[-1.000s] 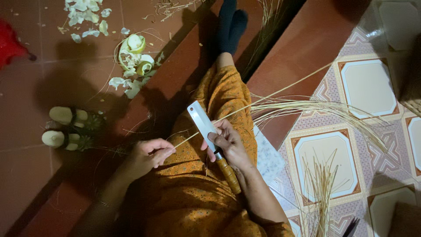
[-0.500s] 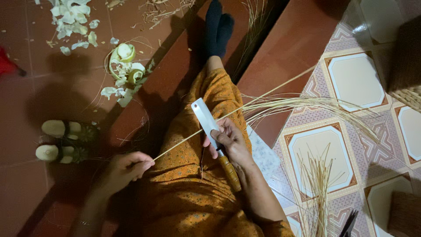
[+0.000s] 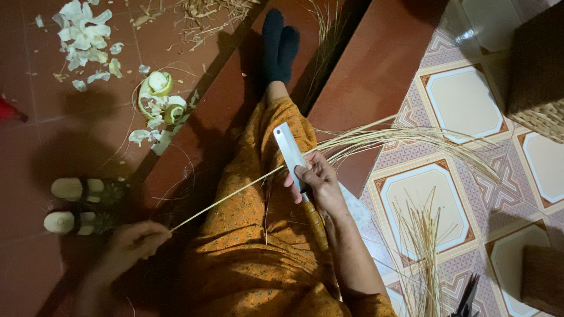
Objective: The person sits on the floor and uses a knife to split long dried plant stalks into thin strips. The person holds each stalk with one hand and draws the knife along its length to separate it, then sets the finished strips aside.
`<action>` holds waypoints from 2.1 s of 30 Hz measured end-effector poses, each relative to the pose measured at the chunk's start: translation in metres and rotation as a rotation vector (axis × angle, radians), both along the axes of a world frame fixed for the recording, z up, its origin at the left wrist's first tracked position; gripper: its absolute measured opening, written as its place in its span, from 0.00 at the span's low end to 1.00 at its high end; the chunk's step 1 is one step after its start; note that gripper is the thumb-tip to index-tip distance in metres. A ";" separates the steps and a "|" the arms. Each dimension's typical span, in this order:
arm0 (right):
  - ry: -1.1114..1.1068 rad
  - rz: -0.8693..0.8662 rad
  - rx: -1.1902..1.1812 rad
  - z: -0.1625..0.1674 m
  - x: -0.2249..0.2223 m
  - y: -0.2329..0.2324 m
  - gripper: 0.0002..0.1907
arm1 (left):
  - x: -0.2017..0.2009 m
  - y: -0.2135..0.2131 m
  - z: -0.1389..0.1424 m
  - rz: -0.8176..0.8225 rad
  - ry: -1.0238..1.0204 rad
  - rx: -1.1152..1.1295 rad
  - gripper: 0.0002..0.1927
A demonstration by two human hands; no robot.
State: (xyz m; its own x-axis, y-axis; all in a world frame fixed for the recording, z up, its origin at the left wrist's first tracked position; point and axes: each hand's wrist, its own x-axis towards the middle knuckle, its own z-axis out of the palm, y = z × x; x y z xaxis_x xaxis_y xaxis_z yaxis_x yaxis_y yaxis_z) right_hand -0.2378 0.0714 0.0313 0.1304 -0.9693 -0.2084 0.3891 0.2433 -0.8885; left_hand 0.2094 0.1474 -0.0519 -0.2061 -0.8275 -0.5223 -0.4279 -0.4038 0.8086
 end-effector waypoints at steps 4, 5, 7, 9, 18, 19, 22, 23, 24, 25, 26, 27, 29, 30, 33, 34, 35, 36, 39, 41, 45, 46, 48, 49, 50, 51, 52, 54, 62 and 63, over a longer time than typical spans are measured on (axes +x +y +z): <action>0.020 0.031 0.003 0.001 -0.001 0.001 0.06 | 0.012 -0.003 -0.001 -0.017 0.045 0.058 0.10; 0.034 0.019 -0.001 0.000 -0.002 0.001 0.06 | 0.015 -0.004 0.000 -0.021 0.031 0.076 0.09; 0.061 -0.004 -0.012 -0.001 -0.006 -0.003 0.06 | 0.020 -0.006 0.002 -0.026 0.000 0.110 0.09; 0.047 -0.020 -0.006 -0.002 -0.011 -0.004 0.06 | 0.025 -0.006 0.005 0.026 -0.017 0.170 0.09; 0.023 -0.087 -0.040 -0.004 -0.026 -0.004 0.04 | 0.041 -0.005 0.013 0.040 -0.110 0.256 0.12; 0.002 -0.091 -0.035 -0.003 -0.027 -0.003 0.04 | 0.042 -0.006 0.012 0.058 -0.095 0.264 0.12; 0.025 -0.120 -0.041 -0.002 -0.025 0.000 0.04 | 0.033 -0.008 0.010 -0.004 0.068 0.199 0.12; 0.029 -0.121 -0.039 -0.002 -0.022 0.000 0.04 | 0.029 -0.010 0.010 -0.046 0.070 0.192 0.13; 0.033 -0.122 -0.037 -0.002 -0.019 0.001 0.05 | 0.020 -0.016 0.008 -0.087 0.071 0.184 0.15; 0.038 -0.125 -0.033 -0.002 -0.015 0.002 0.06 | 0.008 -0.018 0.007 -0.131 0.071 0.179 0.18; 0.062 -0.105 -0.026 -0.002 -0.010 0.004 0.05 | -0.008 -0.021 0.004 -0.150 0.082 0.124 0.17; 0.087 -0.083 -0.018 -0.003 -0.005 0.006 0.05 | -0.028 -0.026 0.000 -0.166 0.094 0.068 0.15; 0.121 -0.051 -0.034 -0.005 0.006 0.010 0.05 | -0.064 -0.038 -0.006 -0.159 0.236 -0.066 0.13; 0.130 -0.040 -0.058 -0.007 0.011 0.011 0.05 | -0.081 -0.040 -0.008 -0.110 0.209 -0.144 0.11; 0.086 -0.022 -0.059 -0.011 0.025 0.017 0.06 | -0.121 -0.050 -0.011 -0.113 0.183 -0.393 0.08; 0.060 -0.020 -0.047 -0.013 0.028 0.017 0.07 | -0.131 -0.053 -0.011 -0.141 0.183 -0.479 0.08; 0.051 -0.005 -0.023 -0.014 0.030 0.018 0.07 | -0.139 -0.057 -0.011 -0.149 0.188 -0.502 0.07; 0.043 0.009 0.002 -0.014 0.031 0.019 0.07 | -0.146 -0.060 -0.010 -0.159 0.193 -0.524 0.06; -0.006 0.059 -0.003 -0.015 0.033 0.020 0.07 | -0.155 -0.062 -0.008 -0.178 0.150 -0.580 0.05; -0.026 0.061 -0.012 -0.013 0.031 0.020 0.07 | -0.154 -0.061 -0.002 -0.193 0.179 -0.629 0.05; 0.044 0.024 0.018 -0.009 0.017 0.016 0.06 | -0.137 -0.053 0.019 -0.191 0.264 -0.674 0.04; 0.081 0.021 0.028 -0.008 0.013 0.016 0.05 | -0.133 -0.051 0.024 -0.180 0.257 -0.665 0.03; 0.038 -0.007 0.015 -0.008 0.008 0.012 0.05 | -0.129 -0.049 0.033 -0.151 0.202 -0.640 0.03; 0.016 -0.020 0.007 -0.008 0.005 0.011 0.05 | -0.126 -0.047 0.037 -0.136 0.174 -0.628 0.02; 0.021 -0.022 0.003 -0.008 0.003 0.011 0.05 | -0.124 -0.046 0.040 -0.133 0.159 -0.647 0.03; 0.027 -0.025 -0.002 -0.008 0.000 0.012 0.04 | -0.122 -0.045 0.042 -0.130 0.143 -0.666 0.03; 0.033 -0.026 -0.008 -0.008 -0.002 0.012 0.04 | -0.119 -0.044 0.043 -0.126 0.128 -0.686 0.03; 0.001 -0.060 -0.008 -0.007 -0.009 0.012 0.04 | -0.114 -0.042 0.044 -0.092 0.088 -0.638 0.04; -0.049 -0.120 0.010 -0.003 -0.023 0.009 0.05 | -0.083 -0.033 0.023 -0.085 0.001 -0.564 0.05; -0.053 -0.130 0.005 -0.003 -0.024 0.007 0.05 | -0.078 -0.033 0.018 -0.086 -0.008 -0.541 0.05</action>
